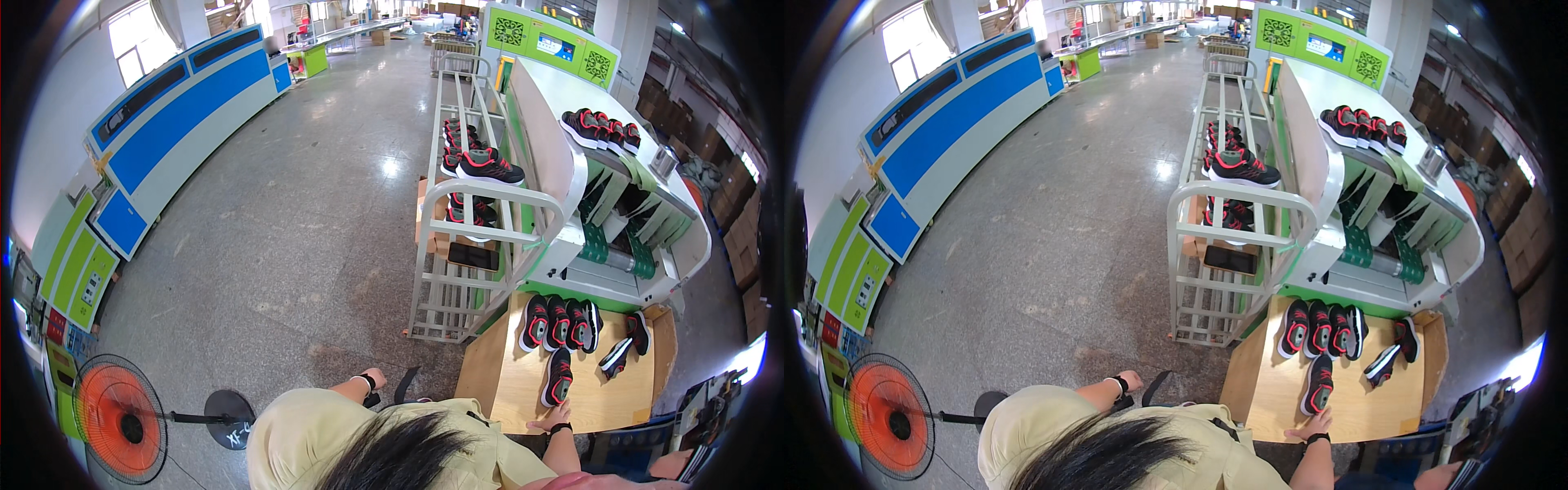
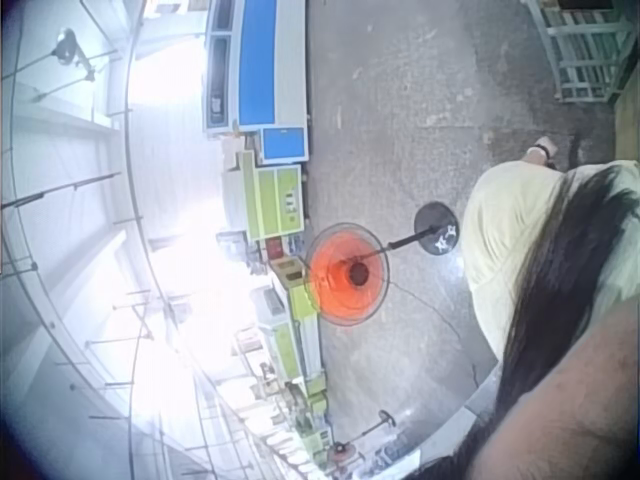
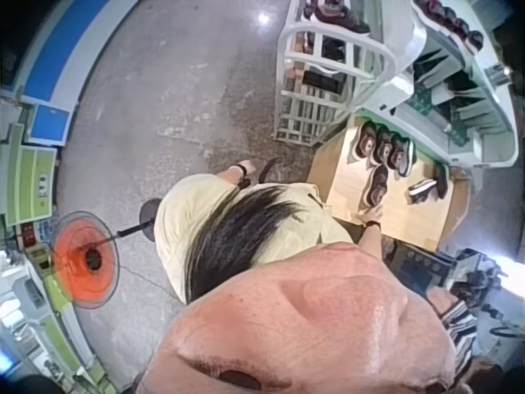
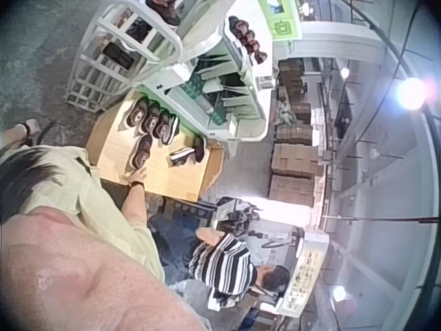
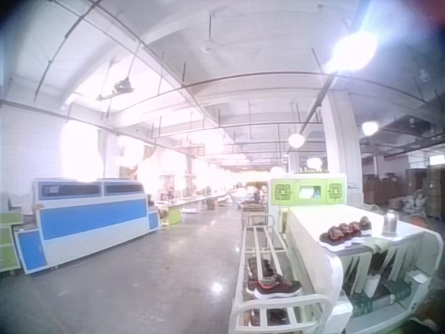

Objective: Organize and place pairs of shoes onto a conveyor machine in a factory setting.

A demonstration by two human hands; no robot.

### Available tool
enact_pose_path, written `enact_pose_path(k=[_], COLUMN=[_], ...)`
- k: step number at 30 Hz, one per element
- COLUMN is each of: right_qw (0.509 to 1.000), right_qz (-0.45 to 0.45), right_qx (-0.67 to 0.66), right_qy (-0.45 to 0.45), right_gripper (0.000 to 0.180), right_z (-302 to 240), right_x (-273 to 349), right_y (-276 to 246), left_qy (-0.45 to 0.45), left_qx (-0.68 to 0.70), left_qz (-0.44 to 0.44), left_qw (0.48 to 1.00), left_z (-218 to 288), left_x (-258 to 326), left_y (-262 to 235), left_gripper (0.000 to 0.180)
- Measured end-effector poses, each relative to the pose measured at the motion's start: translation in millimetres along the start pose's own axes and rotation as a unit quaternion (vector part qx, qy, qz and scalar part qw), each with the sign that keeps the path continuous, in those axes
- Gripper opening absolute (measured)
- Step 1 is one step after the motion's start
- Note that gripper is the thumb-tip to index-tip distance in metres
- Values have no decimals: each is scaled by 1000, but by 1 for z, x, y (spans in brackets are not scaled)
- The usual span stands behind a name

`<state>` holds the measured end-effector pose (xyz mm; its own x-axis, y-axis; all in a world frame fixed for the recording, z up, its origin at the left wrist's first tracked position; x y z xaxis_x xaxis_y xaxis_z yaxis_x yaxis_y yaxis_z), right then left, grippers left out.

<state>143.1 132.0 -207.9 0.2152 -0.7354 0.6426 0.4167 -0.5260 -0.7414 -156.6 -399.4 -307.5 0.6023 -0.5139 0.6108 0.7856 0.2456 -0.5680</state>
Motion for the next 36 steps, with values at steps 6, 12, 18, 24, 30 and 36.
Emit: enact_pose_path(k=[6,12,18,24,30,36], right_qw=[1000,1000,1000,1000,1000,999], right_qz=[-2,9,9,-1,10,7], right_qx=[2,6,-1,4,8,-12], right_qy=[4,-9,-17,-15,-26,-32], right_gripper=[165,166,166,165,162,162], right_z=[1,5,3,-1,2,1], right_x=[0,-6,-4,4,4,6], right_y=[1,5,3,-2,0,-1], left_qy=[32,59,89,54,-4,8], left_qx=[-39,-127,-200,-113,-17,-7], left_qz=[-12,-102,-156,-31,-21,-25], left_qw=[999,985,963,992,1000,1000], left_z=[7,12,8,-21,2,-2], left_x=[4,18,7,-17,8,11], left_y=[-2,-5,2,17,5,4], left_gripper=[30,29,33,26,37,33])
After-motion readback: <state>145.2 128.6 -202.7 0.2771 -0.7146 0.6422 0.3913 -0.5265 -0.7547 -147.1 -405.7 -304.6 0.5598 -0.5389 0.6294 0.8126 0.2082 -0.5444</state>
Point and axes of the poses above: each hand's wrist, its own x-axis away from the middle knuckle, its own y-axis out of the palm, z = x × y, the point moved 4 cm from there along -x, towards the middle knuckle, and after that the axes turned 14 degrees about y, right-handed, at the moved point
